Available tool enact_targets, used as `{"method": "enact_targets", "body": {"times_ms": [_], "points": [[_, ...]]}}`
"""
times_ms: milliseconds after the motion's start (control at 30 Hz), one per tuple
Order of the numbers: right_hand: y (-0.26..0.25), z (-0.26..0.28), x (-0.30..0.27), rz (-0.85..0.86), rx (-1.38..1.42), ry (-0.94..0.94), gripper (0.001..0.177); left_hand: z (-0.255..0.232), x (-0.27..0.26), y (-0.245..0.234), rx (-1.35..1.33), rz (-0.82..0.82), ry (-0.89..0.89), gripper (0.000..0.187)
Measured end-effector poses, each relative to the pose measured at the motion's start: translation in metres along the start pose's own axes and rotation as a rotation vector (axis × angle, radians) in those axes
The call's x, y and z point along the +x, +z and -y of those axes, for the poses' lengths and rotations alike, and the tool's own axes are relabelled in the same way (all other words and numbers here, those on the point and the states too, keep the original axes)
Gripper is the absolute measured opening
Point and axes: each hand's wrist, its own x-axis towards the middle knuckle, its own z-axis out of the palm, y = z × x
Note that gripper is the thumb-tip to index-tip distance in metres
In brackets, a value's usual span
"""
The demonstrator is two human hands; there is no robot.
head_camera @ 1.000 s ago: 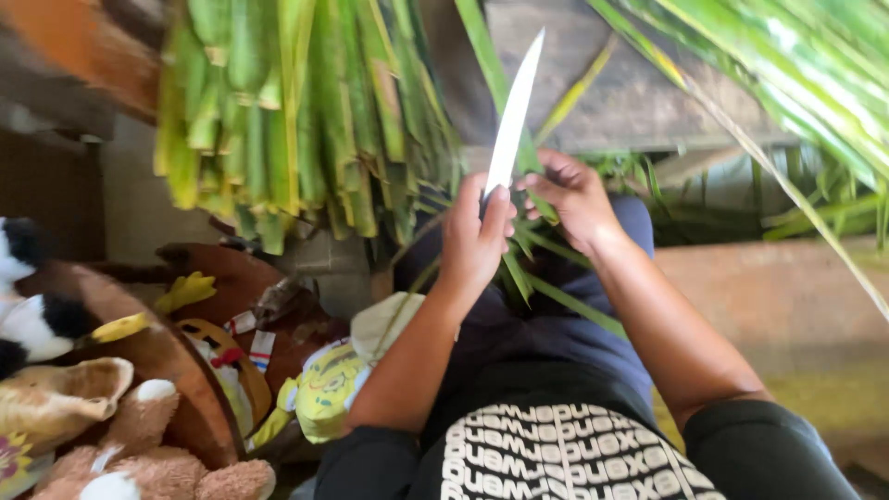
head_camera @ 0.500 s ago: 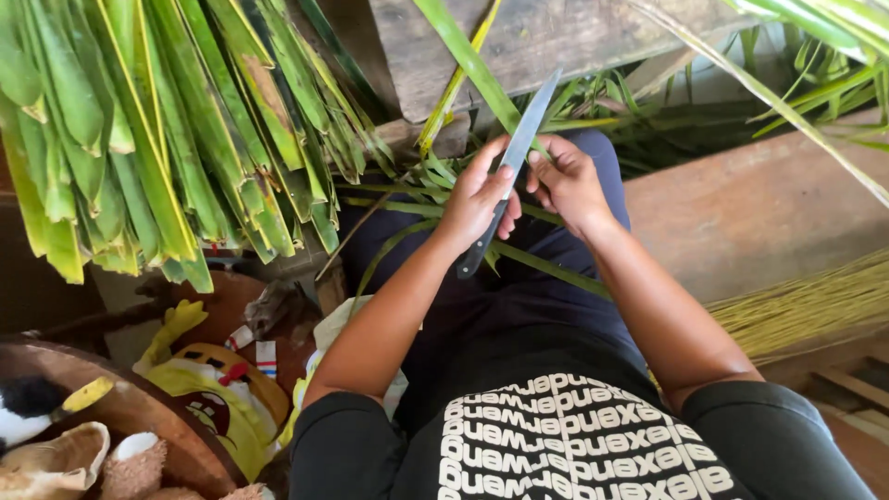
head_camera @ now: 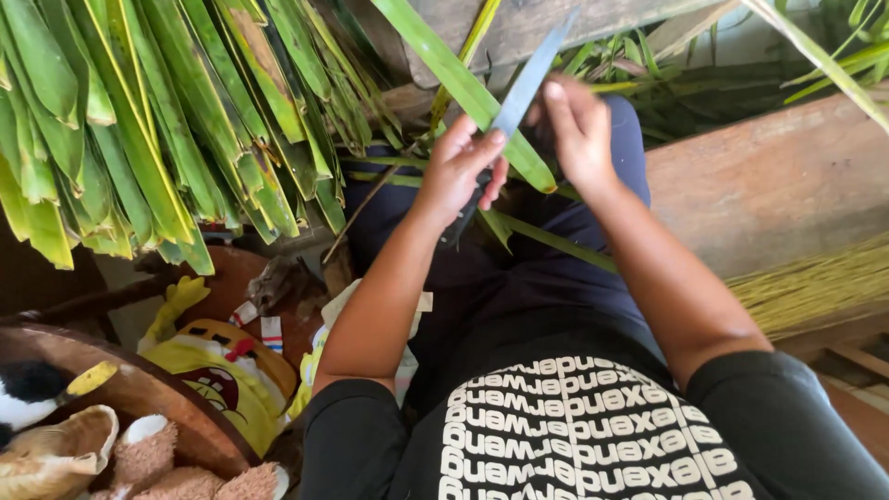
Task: Stripping the leafy part from the central rib of long green leaves using a knife
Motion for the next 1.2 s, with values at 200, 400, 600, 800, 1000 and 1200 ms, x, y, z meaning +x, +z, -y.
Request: {"method": "enact_targets", "body": {"times_ms": [200, 400, 600, 800, 1000, 1200], "points": [[0.015, 0.033, 0.040, 0.007, -0.972, -0.630, 0.056, -0.018, -0.011, -0.003, 0.087, 0.080, -0.014, 0.012], [0.042, 0.031, 0.062, 0.087, -0.794, -0.862, 0.044, -0.032, -0.017, 0.002, 0.160, 0.081, -0.142, 0.022], [0.042, -0.012, 0.034, 0.043, -0.645, -0.802, 0.020, 0.014, -0.004, -0.020, 0.157, 0.092, -0.022, 0.029], [0.028, -0.059, -0.010, 0.235, -0.377, -0.350, 0.021, 0.015, -0.003, -0.018, 0.110, 0.046, -0.041, 0.032], [-0.012, -0.039, -0.027, 0.247, 0.332, 0.339, 0.030, -0.004, -0.005, -0.001, 0.283, -0.079, -0.001, 0.023], [-0.007, 0.000, -0.051, 0.204, 0.199, 0.141, 0.012, 0.017, -0.009, 0.020, 0.304, -0.097, 0.036, 0.028]]}}
